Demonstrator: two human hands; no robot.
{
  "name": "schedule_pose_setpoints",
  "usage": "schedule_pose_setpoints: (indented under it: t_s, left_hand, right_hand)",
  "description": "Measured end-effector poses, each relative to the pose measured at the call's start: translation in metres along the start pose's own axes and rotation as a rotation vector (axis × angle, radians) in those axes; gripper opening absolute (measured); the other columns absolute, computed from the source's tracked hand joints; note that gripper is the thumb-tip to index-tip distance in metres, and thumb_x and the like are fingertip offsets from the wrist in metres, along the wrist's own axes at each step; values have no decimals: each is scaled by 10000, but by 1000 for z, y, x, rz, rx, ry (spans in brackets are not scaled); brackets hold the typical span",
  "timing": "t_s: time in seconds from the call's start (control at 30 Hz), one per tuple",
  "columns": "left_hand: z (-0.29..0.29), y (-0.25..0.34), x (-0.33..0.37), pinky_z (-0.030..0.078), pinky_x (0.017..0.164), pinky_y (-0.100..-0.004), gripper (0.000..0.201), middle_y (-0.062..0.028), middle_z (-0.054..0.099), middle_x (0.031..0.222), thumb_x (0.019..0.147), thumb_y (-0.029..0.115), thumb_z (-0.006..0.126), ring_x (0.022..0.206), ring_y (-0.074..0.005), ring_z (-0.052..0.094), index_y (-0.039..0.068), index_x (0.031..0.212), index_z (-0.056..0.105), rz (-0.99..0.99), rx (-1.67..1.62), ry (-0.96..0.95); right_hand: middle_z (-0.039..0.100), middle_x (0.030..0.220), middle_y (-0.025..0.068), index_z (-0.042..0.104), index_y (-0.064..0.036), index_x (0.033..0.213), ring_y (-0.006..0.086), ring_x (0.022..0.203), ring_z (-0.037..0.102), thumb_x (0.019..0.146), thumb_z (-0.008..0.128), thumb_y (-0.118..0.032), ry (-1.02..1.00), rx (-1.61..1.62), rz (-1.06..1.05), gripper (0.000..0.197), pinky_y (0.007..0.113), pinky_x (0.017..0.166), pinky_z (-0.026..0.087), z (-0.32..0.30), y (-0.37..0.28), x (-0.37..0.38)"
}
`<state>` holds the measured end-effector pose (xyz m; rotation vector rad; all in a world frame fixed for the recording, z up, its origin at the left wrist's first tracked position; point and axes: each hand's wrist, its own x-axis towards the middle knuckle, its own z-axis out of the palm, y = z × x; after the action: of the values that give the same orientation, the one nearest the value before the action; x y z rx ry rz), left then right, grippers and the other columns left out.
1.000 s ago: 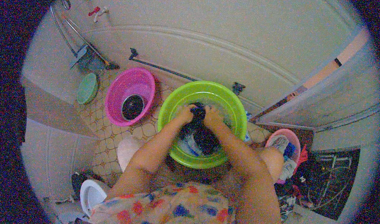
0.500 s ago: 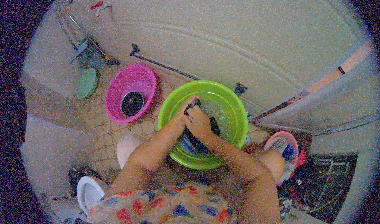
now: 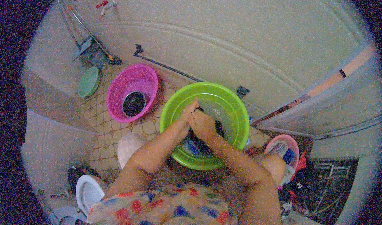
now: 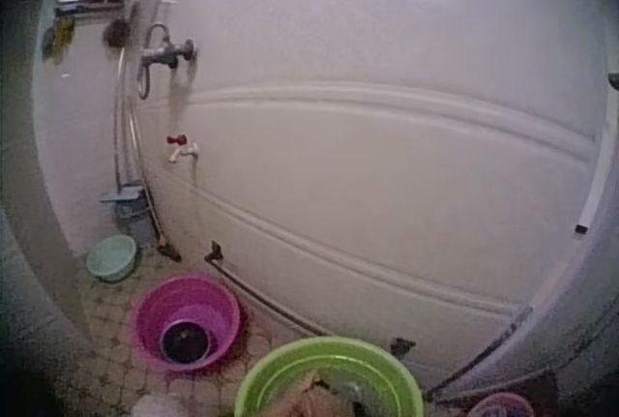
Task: The person washes a garment by hand in a basin of soapy water, repeatedly rubbing, squeezing, and lifting the item.
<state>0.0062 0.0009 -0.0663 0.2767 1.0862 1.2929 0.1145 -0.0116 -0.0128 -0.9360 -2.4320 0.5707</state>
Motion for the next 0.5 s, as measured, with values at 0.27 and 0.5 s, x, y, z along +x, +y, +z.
schedule_pose_setpoints:
  t_s: [0.27,0.5]
  left_hand:
    - [30,-9,-13,397,697,-319,317,-65,556,867,827,314,386,778,-189,504,55,921,543,140,123,198]
    - [-8,-22,17,397,693,-313,200,-95,548,848,686,154,615,805,-202,493,100,828,486,181,771,279]
  right_hand:
    - [525,762,249,503,7,798,404,720,501,798,408,-224,-37,55,305,249,455,634,396,0,62,23]
    - [531,909,246,450,5,964,396,796,525,740,508,-203,-299,-122,478,311,452,716,408,15,83,16]
